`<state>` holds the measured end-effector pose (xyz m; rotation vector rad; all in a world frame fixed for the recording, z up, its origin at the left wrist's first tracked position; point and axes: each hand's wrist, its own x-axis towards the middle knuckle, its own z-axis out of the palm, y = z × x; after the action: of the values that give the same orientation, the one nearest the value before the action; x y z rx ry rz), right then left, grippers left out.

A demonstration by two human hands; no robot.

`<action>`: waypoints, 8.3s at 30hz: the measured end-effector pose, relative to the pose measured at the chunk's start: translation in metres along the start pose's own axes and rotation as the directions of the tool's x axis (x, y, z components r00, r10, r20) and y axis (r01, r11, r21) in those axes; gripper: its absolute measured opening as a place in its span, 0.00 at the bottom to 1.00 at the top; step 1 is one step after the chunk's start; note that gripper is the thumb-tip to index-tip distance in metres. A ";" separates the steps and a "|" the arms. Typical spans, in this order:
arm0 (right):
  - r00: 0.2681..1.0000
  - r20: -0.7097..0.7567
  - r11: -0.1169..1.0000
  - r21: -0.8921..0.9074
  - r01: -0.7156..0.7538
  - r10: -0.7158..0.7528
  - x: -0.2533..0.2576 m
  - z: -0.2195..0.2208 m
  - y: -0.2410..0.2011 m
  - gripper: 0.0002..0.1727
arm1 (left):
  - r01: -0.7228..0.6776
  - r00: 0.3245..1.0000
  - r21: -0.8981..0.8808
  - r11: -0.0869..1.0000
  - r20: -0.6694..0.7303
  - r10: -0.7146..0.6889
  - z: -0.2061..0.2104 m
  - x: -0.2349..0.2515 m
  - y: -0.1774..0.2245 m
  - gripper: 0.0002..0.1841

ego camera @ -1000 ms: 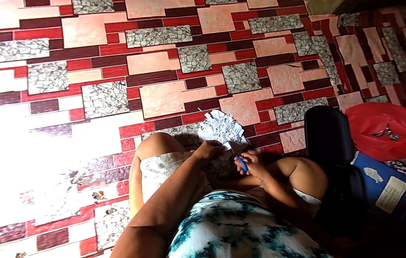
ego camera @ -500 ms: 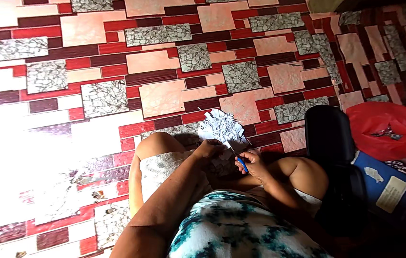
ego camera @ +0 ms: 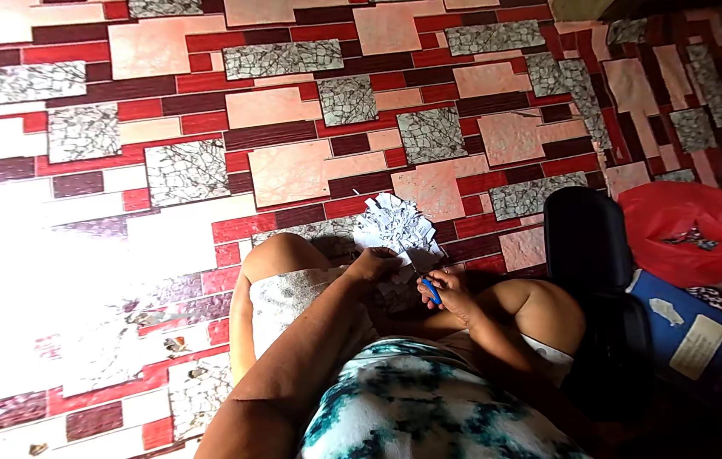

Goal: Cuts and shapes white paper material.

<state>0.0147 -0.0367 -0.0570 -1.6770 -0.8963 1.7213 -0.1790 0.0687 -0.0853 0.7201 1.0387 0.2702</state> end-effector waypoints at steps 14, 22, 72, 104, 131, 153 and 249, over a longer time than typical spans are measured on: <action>1.000 0.001 1.000 -0.005 -0.009 0.009 0.000 -0.001 0.001 0.13 | -0.020 1.000 0.009 1.000 0.009 0.020 -0.001 0.001 -0.001 0.04; 0.997 -0.060 0.999 -0.012 0.042 -0.043 -0.001 -0.001 0.002 0.12 | -0.024 1.000 -0.016 1.000 0.006 0.024 0.000 0.000 0.000 0.04; 1.000 -0.022 1.000 0.019 0.019 -0.019 0.002 0.000 0.004 0.12 | -0.018 0.998 0.024 1.000 -0.062 0.020 0.002 -0.001 0.001 0.04; 0.997 -0.070 1.000 0.017 0.024 -0.022 0.004 -0.001 0.005 0.11 | -0.012 0.998 0.012 1.000 -0.065 0.013 0.004 0.000 0.001 0.07; 1.000 -0.017 1.000 0.007 0.002 -0.001 0.003 0.001 0.002 0.12 | -0.068 0.993 0.030 0.997 -0.092 0.071 0.007 -0.001 0.000 0.04; 1.000 0.001 0.999 0.030 -0.015 0.015 0.002 0.002 0.001 0.11 | -0.058 0.992 0.039 0.998 -0.108 0.062 0.010 -0.004 0.003 0.04; 0.996 -0.003 0.962 -0.259 0.081 -0.085 0.007 0.001 0.008 0.20 | 0.029 0.999 0.019 0.999 -0.021 -0.028 0.009 0.000 0.004 0.08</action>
<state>0.0142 -0.0358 -0.0679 -1.7848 -1.2110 1.5887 -0.1704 0.0677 -0.0803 0.7211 1.0722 0.2438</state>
